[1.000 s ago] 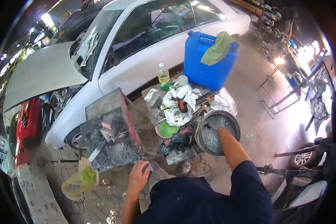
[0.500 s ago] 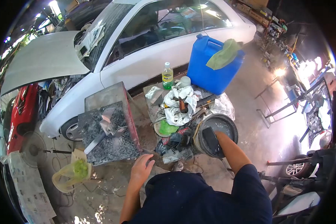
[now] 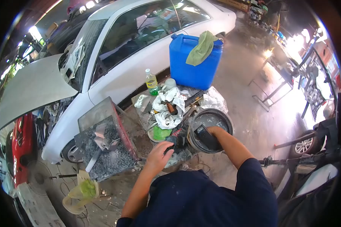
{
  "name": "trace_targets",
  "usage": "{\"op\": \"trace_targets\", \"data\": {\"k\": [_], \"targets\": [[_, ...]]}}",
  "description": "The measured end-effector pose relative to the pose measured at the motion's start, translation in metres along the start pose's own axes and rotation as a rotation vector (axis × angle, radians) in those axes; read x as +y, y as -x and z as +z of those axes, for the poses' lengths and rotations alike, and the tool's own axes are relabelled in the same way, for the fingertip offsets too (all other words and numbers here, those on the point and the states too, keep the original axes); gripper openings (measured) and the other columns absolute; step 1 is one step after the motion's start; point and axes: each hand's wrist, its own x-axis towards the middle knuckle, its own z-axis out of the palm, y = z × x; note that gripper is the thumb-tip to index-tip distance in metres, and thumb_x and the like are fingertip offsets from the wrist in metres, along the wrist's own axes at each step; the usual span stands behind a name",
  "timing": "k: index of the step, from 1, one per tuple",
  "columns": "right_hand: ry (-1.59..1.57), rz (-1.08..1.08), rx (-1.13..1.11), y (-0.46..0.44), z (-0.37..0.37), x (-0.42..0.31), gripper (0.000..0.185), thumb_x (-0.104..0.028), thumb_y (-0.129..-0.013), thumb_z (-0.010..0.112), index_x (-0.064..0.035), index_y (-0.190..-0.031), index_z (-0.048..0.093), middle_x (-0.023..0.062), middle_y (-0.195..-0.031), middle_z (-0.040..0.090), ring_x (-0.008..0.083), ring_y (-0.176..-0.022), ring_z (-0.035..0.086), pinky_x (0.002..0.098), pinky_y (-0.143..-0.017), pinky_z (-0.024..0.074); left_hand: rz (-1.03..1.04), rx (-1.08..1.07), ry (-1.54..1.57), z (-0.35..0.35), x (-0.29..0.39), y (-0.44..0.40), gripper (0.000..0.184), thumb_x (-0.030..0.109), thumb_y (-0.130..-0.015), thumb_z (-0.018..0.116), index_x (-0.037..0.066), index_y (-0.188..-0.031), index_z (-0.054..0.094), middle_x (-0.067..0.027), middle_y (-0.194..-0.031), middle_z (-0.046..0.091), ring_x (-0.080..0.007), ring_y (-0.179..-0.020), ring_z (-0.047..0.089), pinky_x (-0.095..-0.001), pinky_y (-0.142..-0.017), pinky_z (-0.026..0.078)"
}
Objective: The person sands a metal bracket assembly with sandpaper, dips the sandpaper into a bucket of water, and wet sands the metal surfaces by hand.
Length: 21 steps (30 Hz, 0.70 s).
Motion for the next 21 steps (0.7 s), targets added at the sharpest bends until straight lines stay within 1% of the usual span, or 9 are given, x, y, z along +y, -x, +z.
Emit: {"op": "trace_targets", "data": {"k": [7,10,13,14,16,17,18,19,21], "targets": [[-0.205,-0.103,0.124,0.005,0.006,-0.003,0.032,-0.024,-0.091,0.057,0.0002,-0.103,0.073,0.0218,-0.102,0.073,0.0299,-0.085,0.072,0.0462,-0.078,0.053,0.253,-0.141,-0.015,0.063,0.017,-0.069,0.028,0.017,-0.092,0.069,0.005,-0.116,0.066,-0.0146,-0.123,0.063,-0.0347,-0.116,0.059,-0.0408,-0.1,0.047],[-0.263,-0.249,0.298,0.0,-0.001,-0.002,0.026,-0.02,-0.09,0.06,-0.0005,-0.104,0.071,0.0193,-0.097,0.073,0.0235,-0.086,0.068,0.0411,-0.078,0.052,0.247,-0.198,-0.063,0.079,0.032,-0.088,0.03,0.016,-0.092,0.067,0.007,-0.121,0.064,-0.0131,-0.129,0.059,-0.0335,-0.124,0.054,-0.0419,-0.102,0.047],[0.042,-0.562,0.58,0.016,-0.013,0.006,0.026,-0.017,-0.09,0.059,-0.0039,-0.11,0.069,0.0155,-0.101,0.073,0.0271,-0.095,0.067,0.0415,-0.082,0.0511,0.293,-0.169,-0.112,0.105,0.029,-0.108,0.033,0.016,-0.093,0.064,0.006,-0.124,0.06,-0.0145,-0.131,0.056,-0.0337,-0.126,0.051,-0.0433,-0.104,0.045],[0.075,-0.604,0.656,0.027,-0.015,0.008,0.018,-0.01,-0.082,0.067,-0.0016,-0.098,0.069,0.0155,-0.093,0.071,0.0207,-0.088,0.066,0.0366,-0.079,0.0512,0.341,-0.137,-0.138,0.117,0.022,-0.116,0.033,0.016,-0.094,0.064,0.005,-0.124,0.06,-0.015,-0.131,0.056,-0.0337,-0.126,0.052,-0.0434,-0.105,0.045],[-0.004,-0.671,0.797,0.045,-0.009,0.016,0.018,-0.013,-0.084,0.068,-0.0037,-0.099,0.069,0.0129,-0.092,0.071,0.0204,-0.084,0.066,0.037,-0.077,0.0512,0.435,-0.081,-0.166,0.135,0.015,-0.128,0.036,0.02,-0.093,0.064,0.001,-0.123,0.058,-0.0173,-0.125,0.059,-0.0349,-0.121,0.054,-0.044,-0.104,0.044],[-0.045,-0.702,0.87,0.054,-0.006,0.022,0.018,-0.015,-0.085,0.069,-0.0048,-0.1,0.069,0.0116,-0.091,0.071,0.0202,-0.083,0.066,0.0372,-0.076,0.0511,0.343,-0.126,-0.135,0.14,0.015,-0.127,0.037,0.021,-0.093,0.065,0.001,-0.123,0.058,-0.0175,-0.123,0.06,-0.0352,-0.119,0.055,-0.044,-0.102,0.045],[-0.205,-0.661,0.871,0.071,-0.002,0.021,0.017,-0.015,-0.085,0.072,-0.0041,-0.097,0.068,0.0073,-0.083,0.067,0.0135,-0.077,0.062,0.0318,-0.071,0.0491,0.251,-0.17,-0.106,0.14,0.021,-0.126,0.038,0.022,-0.092,0.066,0.001,-0.123,0.058,-0.0177,-0.12,0.061,-0.0356,-0.117,0.056,-0.0439,-0.101,0.045],[-0.37,-0.689,0.893,0.084,0.003,0.021,0.016,-0.016,-0.086,0.072,-0.004,-0.096,0.068,0.0057,-0.083,0.066,0.0123,-0.077,0.06,0.0306,-0.07,0.0483,0.159,-0.215,-0.08,0.14,0.025,-0.126,0.039,0.023,-0.092,0.067,0.001,-0.123,0.058,-0.018,-0.118,0.063,-0.036,-0.115,0.057,-0.0439,-0.1,0.045],[-0.71,-0.743,0.929,0.1,0.012,0.025,0.015,-0.017,-0.088,0.071,-0.0038,-0.095,0.067,0.0027,-0.082,0.064,0.01,-0.076,0.058,0.0283,-0.069,0.0466,0.187,-0.209,-0.139,0.151,0.014,-0.125,0.043,0.026,-0.091,0.069,0.001,-0.125,0.057,-0.0183,-0.114,0.064,-0.0364,-0.111,0.058,-0.0429,-0.097,0.046]]}}
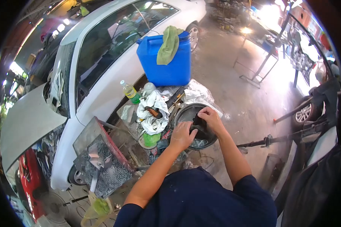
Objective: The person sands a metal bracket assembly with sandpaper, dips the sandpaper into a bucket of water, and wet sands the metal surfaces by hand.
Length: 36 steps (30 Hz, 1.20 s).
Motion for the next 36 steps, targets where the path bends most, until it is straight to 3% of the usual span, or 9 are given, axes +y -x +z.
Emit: {"op": "trace_targets", "data": {"k": [6,11,18,22,24,25,28,31,36], "targets": [[-0.448,0.148,0.105,0.016,-0.007,0.02,0.022,-0.024,-0.092,0.068,-0.0037,-0.101,0.066,0.0003,-0.088,0.063,0.01,-0.08,0.057,0.0264,-0.07,0.0455,-0.039,0.038,0.188,0.02,-0.003,-0.013,0.048,0.024,-0.09,0.073,0.001,-0.128,0.054,-0.0204,-0.124,0.059,-0.0338,-0.113,0.059,-0.0425,-0.094,0.047],[-0.563,0.165,0.012,0.014,-0.006,0.027,0.024,-0.025,-0.097,0.064,-0.0021,-0.103,0.066,0.0025,-0.092,0.064,0.0119,-0.086,0.059,0.0279,-0.077,0.0491,-0.257,0.055,0.42,0.027,-0.019,-0.036,0.027,0.02,-0.094,0.072,-0.004,-0.105,0.066,-0.0018,-0.08,0.068,-0.011,-0.07,0.066,-0.0267,-0.065,0.054],[-0.389,-0.072,0.075,0.01,-0.001,0.03,0.03,-0.026,-0.102,0.057,0.0008,-0.111,0.068,0.0094,-0.108,0.07,0.0175,-0.104,0.063,0.0327,-0.098,0.0467,-0.547,0.038,0.865,-0.002,-0.021,-0.039,0.027,0.025,-0.103,0.06,0.001,-0.115,0.063,-0.005,-0.095,0.072,-0.0144,-0.075,0.072,-0.024,-0.065,0.054],[-0.325,-0.089,0.044,0.012,0.007,0.031,0.036,-0.029,-0.101,0.058,0.0024,-0.116,0.068,0.0099,-0.112,0.071,0.0199,-0.107,0.063,0.0328,-0.1,0.045,-0.599,0.027,0.824,0.012,-0.019,-0.035,0.034,0.03,-0.105,0.054,0.0,-0.114,0.065,-0.0092,-0.098,0.071,-0.0159,-0.073,0.072,-0.0255,-0.059,0.054],[-0.059,-0.041,0.055,0.022,0.005,0.022,0.042,-0.03,-0.096,0.063,0.0062,-0.117,0.066,0.0143,-0.111,0.071,0.0232,-0.107,0.063,0.0342,-0.096,0.0459,-0.454,-0.039,0.666,0.027,-0.022,-0.026,0.033,0.028,-0.103,0.05,0.002,-0.116,0.066,-0.0132,-0.101,0.07,-0.0273,-0.087,0.072,-0.0367,-0.068,0.056],[0.084,-0.004,0.031,0.021,0.006,0.017,0.043,-0.03,-0.094,0.064,0.0071,-0.117,0.065,0.0158,-0.11,0.07,0.0245,-0.107,0.063,0.0351,-0.095,0.0466,0.08,-0.039,0.052,0.049,-0.054,-0.023,0.027,0.022,-0.102,0.049,0.001,-0.11,0.064,-0.0184,-0.105,0.068,-0.0367,-0.089,0.069,-0.0429,-0.078,0.056],[0.285,-0.134,0.16,0.027,0.021,0.002,0.038,-0.025,-0.092,0.061,0.0074,-0.111,0.063,0.0243,-0.11,0.069,0.0372,-0.106,0.064,0.044,-0.091,0.0469,-0.389,-0.211,-0.006,0.04,-0.012,-0.027,0.026,0.018,-0.091,0.06,-0.001,-0.106,0.069,-0.0273,-0.105,0.068,-0.0424,-0.1,0.067,-0.0502,-0.088,0.052],[0.737,-0.101,0.083,0.013,0.025,0.045,0.036,-0.025,-0.096,0.057,0.0017,-0.119,0.059,0.0326,-0.105,0.066,0.0509,-0.103,0.062,0.054,-0.087,0.0471,-0.241,-0.352,-0.278,0.045,-0.013,-0.02,0.021,0.015,-0.087,0.065,0.003,-0.102,0.073,-0.0236,-0.113,0.07,-0.0365,-0.109,0.067,-0.047,-0.094,0.053],[0.93,-0.035,-0.221,0.012,0.033,0.054,0.028,-0.023,-0.094,0.056,0.0019,-0.103,0.065,0.033,-0.105,0.066,0.0499,-0.103,0.063,0.0536,-0.084,0.0486,-0.283,-0.328,-0.238,0.064,-0.023,-0.018,0.029,0.018,-0.087,0.066,0.005,-0.112,0.069,-0.0198,-0.118,0.069,-0.0353,-0.113,0.066,-0.0452,-0.096,0.052]]}}
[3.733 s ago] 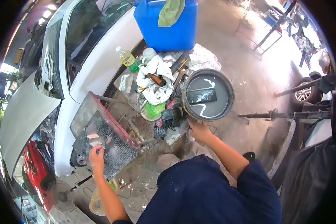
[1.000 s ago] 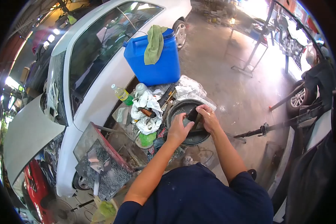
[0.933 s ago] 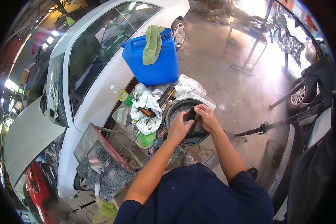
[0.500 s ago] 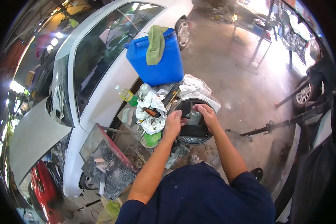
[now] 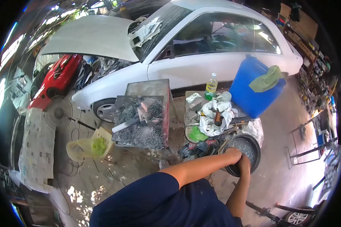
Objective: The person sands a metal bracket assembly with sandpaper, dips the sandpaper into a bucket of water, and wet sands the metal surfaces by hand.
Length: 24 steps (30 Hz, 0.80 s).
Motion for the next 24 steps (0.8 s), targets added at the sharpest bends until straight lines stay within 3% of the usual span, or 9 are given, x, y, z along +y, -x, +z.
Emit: {"op": "trace_targets", "data": {"k": [4,5,8,9,14,15,18,21,24], "targets": [[-0.025,0.048,0.233,0.006,-0.021,-0.009,0.03,-0.025,-0.095,0.058,0.0027,-0.104,0.066,0.0306,-0.101,0.069,0.0474,-0.101,0.065,0.0537,-0.084,0.0499,-0.035,0.174,0.38,-0.024,0.01,0.017,0.044,0.019,-0.087,0.065,0.003,-0.127,0.055,-0.0224,-0.122,0.065,-0.0384,-0.115,0.063,-0.0467,-0.096,0.051],[-0.106,-0.003,0.356,0.011,-0.022,-0.007,0.03,-0.025,-0.095,0.061,0.0046,-0.1,0.064,0.0287,-0.094,0.069,0.0426,-0.087,0.069,0.0495,-0.076,0.0505,-0.022,0.223,0.456,-0.033,0.013,0.024,0.048,0.019,-0.087,0.065,0.003,-0.13,0.051,-0.0231,-0.124,0.063,-0.0391,-0.117,0.062,-0.0471,-0.096,0.05],[-0.339,-0.002,0.385,0.029,-0.038,-0.029,0.031,-0.025,-0.095,0.063,0.0058,-0.099,0.063,0.0243,-0.081,0.066,0.0328,-0.075,0.066,0.0452,-0.07,0.0491,0.24,0.342,0.536,-0.026,0.0,0.022,0.054,0.019,-0.085,0.069,0.002,-0.131,0.047,-0.0233,-0.121,0.06,-0.0406,-0.117,0.059,-0.0476,-0.095,0.049],[-0.347,0.009,0.381,0.029,-0.038,-0.027,0.032,-0.027,-0.094,0.065,0.0049,-0.089,0.061,0.0166,-0.074,0.061,0.0266,-0.069,0.059,0.0418,-0.064,0.0425,0.232,0.334,0.554,-0.029,0.0,0.024,0.055,0.02,-0.084,0.071,0.001,-0.131,0.048,-0.0229,-0.118,0.06,-0.0403,-0.116,0.059,-0.047,-0.095,0.048],[-1.022,0.074,0.192,0.048,-0.041,-0.029,0.031,-0.026,-0.098,0.06,0.0016,-0.111,0.062,0.0076,-0.096,0.066,0.019,-0.083,0.065,0.0354,-0.072,0.0529,0.191,0.256,0.706,-0.045,-0.003,0.023,0.059,0.022,-0.08,0.078,-0.001,-0.128,0.053,-0.0222,-0.11,0.058,-0.04,-0.111,0.06,-0.045,-0.092,0.048],[-1.204,0.117,0.165,0.053,-0.043,-0.032,0.033,-0.026,-0.098,0.059,0.001,-0.116,0.062,0.0064,-0.101,0.066,0.0179,-0.087,0.065,0.0342,-0.075,0.0552,0.197,0.237,0.708,-0.05,-0.005,0.025,0.056,0.031,-0.079,0.078,-0.003,-0.119,0.059,-0.024,-0.115,0.06,-0.0375,-0.113,0.061,-0.0431,-0.094,0.048],[-1.258,-0.011,-0.017,0.057,-0.05,-0.022,0.034,-0.018,-0.1,0.055,0.0009,-0.129,0.057,0.0081,-0.11,0.065,0.0189,-0.099,0.066,0.0374,-0.087,0.0578,0.223,0.288,0.65,-0.031,-0.01,0.017,0.053,0.04,-0.086,0.073,-0.004,-0.114,0.065,-0.0264,-0.118,0.06,-0.0403,-0.109,0.06,-0.0445,-0.091,0.048],[-0.931,-0.066,0.113,0.048,-0.036,-0.01,0.037,-0.008,-0.099,0.055,0.003,-0.134,0.055,0.0083,-0.116,0.065,0.0181,-0.106,0.063,0.0365,-0.09,0.0562,0.189,0.233,0.64,-0.027,-0.01,0.005,0.058,0.049,-0.088,0.068,-0.006,-0.106,0.068,-0.03,-0.115,0.062,-0.0419,-0.106,0.061,-0.0453,-0.092,0.048],[-0.846,-0.093,0.12,0.049,-0.033,-0.019,0.045,-0.002,-0.098,0.055,0.0026,-0.142,0.051,0.0091,-0.122,0.063,0.0186,-0.109,0.063,0.0339,-0.089,0.0554,0.222,0.215,0.623,-0.036,-0.012,0.006,0.06,0.051,-0.088,0.068,-0.006,-0.107,0.068,-0.0307,-0.106,0.063,-0.044,-0.103,0.061,-0.046,-0.091,0.047]]}}
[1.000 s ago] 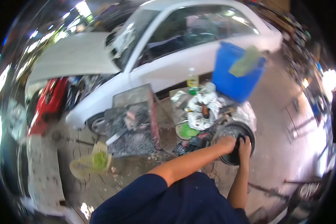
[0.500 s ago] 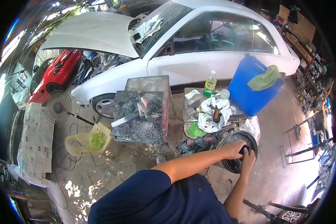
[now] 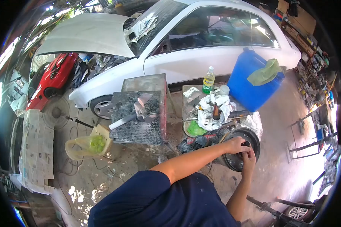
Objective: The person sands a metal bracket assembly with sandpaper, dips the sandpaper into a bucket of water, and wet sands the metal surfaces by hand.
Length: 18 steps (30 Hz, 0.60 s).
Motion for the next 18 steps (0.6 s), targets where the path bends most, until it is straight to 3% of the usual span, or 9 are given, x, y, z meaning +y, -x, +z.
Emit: {"op": "trace_targets", "data": {"k": [4,7,10,11,14,17,18], "targets": [[-0.162,0.064,-0.06,0.001,-0.005,-0.003,0.054,-0.005,-0.097,0.058,-0.0003,-0.149,0.045,0.0103,-0.13,0.062,0.0178,-0.112,0.063,0.0297,-0.087,0.0555,-0.047,-0.129,0.167,-0.018,0.014,0.001,0.054,0.048,-0.091,0.067,-0.004,-0.107,0.069,-0.0233,-0.101,0.067,-0.0306,-0.1,0.065,-0.0399,-0.081,0.052],[-0.366,0.078,0.055,0.003,-0.001,-0.012,0.05,-0.005,-0.097,0.057,-0.0023,-0.145,0.048,0.0088,-0.127,0.063,0.0177,-0.108,0.064,0.0323,-0.084,0.0586,-0.22,-0.29,0.375,-0.031,0.019,-0.001,0.05,0.044,-0.096,0.065,-0.001,-0.117,0.067,-0.0122,-0.106,0.067,-0.0185,-0.101,0.064,-0.0328,-0.072,0.053],[-0.503,0.135,0.078,0.001,-0.009,-0.012,0.042,-0.009,-0.095,0.056,0.0025,-0.135,0.052,0.0098,-0.12,0.06,0.02,-0.1,0.063,0.0338,-0.08,0.0612,-0.253,-0.187,0.683,-0.029,0.02,0.002,0.049,0.04,-0.099,0.062,0.002,-0.129,0.061,-0.0041,-0.112,0.064,-0.0134,-0.103,0.061,-0.0293,-0.07,0.055],[-0.531,0.123,0.12,0.0,-0.006,-0.01,0.033,-0.011,-0.096,0.056,0.0013,-0.127,0.055,0.0073,-0.11,0.059,0.0173,-0.094,0.062,0.033,-0.074,0.0615,-0.28,-0.178,0.726,-0.029,0.02,0.002,0.049,0.038,-0.098,0.063,0.002,-0.131,0.06,-0.0047,-0.113,0.064,-0.0141,-0.103,0.062,-0.0299,-0.07,0.057],[-0.467,0.162,0.193,0.0,-0.002,-0.016,0.033,-0.01,-0.097,0.056,0.0011,-0.128,0.054,0.0087,-0.115,0.06,0.0166,-0.097,0.062,0.033,-0.076,0.0607,-0.362,-0.153,0.858,-0.028,0.02,0.0,0.052,0.033,-0.097,0.065,0.0,-0.137,0.055,-0.0068,-0.117,0.063,-0.016,-0.103,0.063,-0.0316,-0.071,0.061],[-0.313,0.136,0.188,-0.003,0.0,-0.008,0.027,-0.009,-0.099,0.057,-0.0055,-0.125,0.057,0.0057,-0.111,0.063,0.0155,-0.094,0.064,0.033,-0.074,0.0609,-0.246,-0.216,0.394,-0.024,0.008,-0.001,0.05,0.022,-0.095,0.067,-0.003,-0.136,0.054,-0.0093,-0.119,0.063,-0.0189,-0.1,0.064,-0.0333,-0.071,0.063],[-0.321,0.132,0.204,-0.005,-0.001,-0.001,0.026,-0.009,-0.099,0.057,-0.0053,-0.125,0.057,0.0059,-0.11,0.064,0.0155,-0.094,0.064,0.033,-0.073,0.0606,-0.254,-0.156,0.468,-0.021,0.005,-0.002,0.044,0.02,-0.094,0.067,-0.004,-0.13,0.056,-0.0101,-0.118,0.063,-0.0193,-0.099,0.065,-0.0344,-0.07,0.063]]}}
